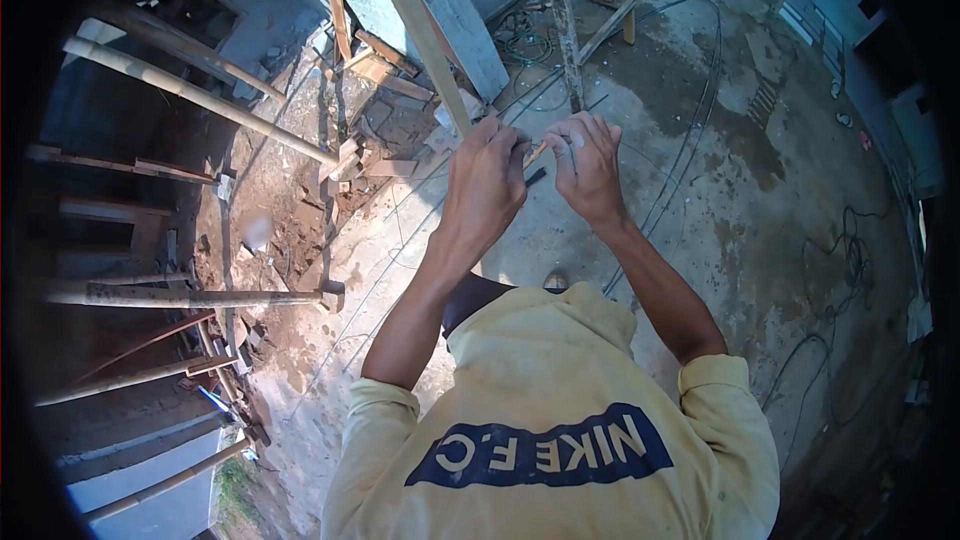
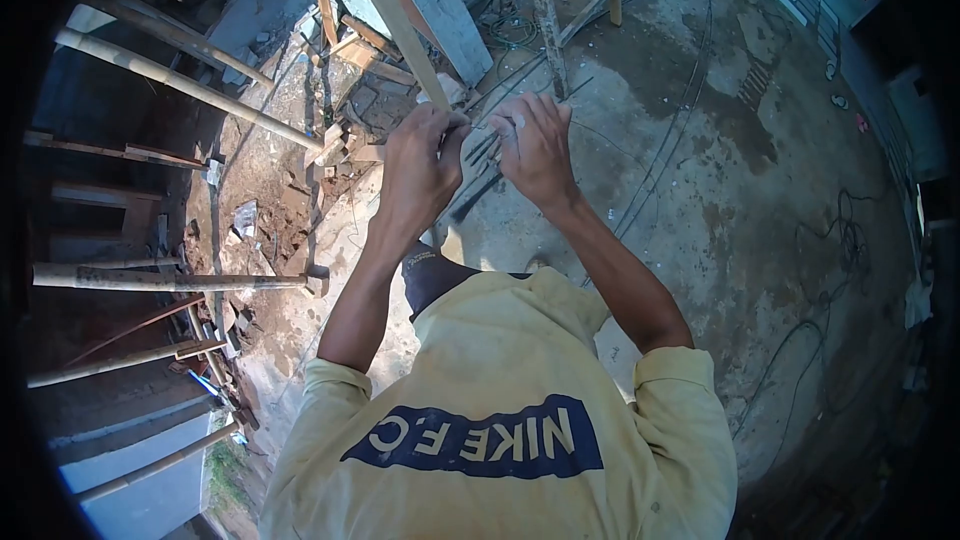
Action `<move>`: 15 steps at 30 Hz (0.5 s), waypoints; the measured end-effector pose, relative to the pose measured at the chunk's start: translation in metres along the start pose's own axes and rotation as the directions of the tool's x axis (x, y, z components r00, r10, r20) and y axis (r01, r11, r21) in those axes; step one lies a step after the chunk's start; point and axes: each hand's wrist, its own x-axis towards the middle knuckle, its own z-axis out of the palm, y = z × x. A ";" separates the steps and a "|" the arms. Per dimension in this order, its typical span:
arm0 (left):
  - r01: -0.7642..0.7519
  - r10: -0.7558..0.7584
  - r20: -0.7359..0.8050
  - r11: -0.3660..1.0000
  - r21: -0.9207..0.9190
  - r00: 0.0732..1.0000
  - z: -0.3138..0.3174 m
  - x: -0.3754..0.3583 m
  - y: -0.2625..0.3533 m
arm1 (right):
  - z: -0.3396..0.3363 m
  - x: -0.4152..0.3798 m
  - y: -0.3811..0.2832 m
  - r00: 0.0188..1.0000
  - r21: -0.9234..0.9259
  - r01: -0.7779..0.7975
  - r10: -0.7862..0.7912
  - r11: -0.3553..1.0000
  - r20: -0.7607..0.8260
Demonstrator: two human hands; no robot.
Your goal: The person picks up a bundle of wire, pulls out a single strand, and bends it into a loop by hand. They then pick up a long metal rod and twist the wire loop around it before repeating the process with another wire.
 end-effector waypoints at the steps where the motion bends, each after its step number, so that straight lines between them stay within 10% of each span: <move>1: -0.061 0.061 0.004 0.998 -0.027 0.998 -0.006 0.006 -0.006 | -0.005 0.001 0.001 0.997 0.007 0.038 -0.039 0.999 0.067; 3: -0.028 0.036 0.070 0.993 -0.113 0.997 -0.014 0.016 -0.026 | -0.012 0.000 0.003 0.987 0.022 0.077 -0.079 0.997 0.137; 5: 0.009 0.029 0.109 0.943 -0.333 0.994 -0.007 0.020 -0.049 | -0.016 0.001 0.004 0.879 0.444 -0.444 0.282 0.778 0.385; 8: 0.039 -0.020 0.039 0.819 -0.572 0.999 0.014 0.011 -0.056 | -0.024 0.013 -0.003 0.822 0.651 -0.568 0.306 0.504 0.480; 15: 0.298 -0.122 0.289 0.640 -0.709 0.950 0.015 0.005 -0.054 | -0.028 0.028 -0.005 0.846 0.425 -0.490 0.296 0.761 0.444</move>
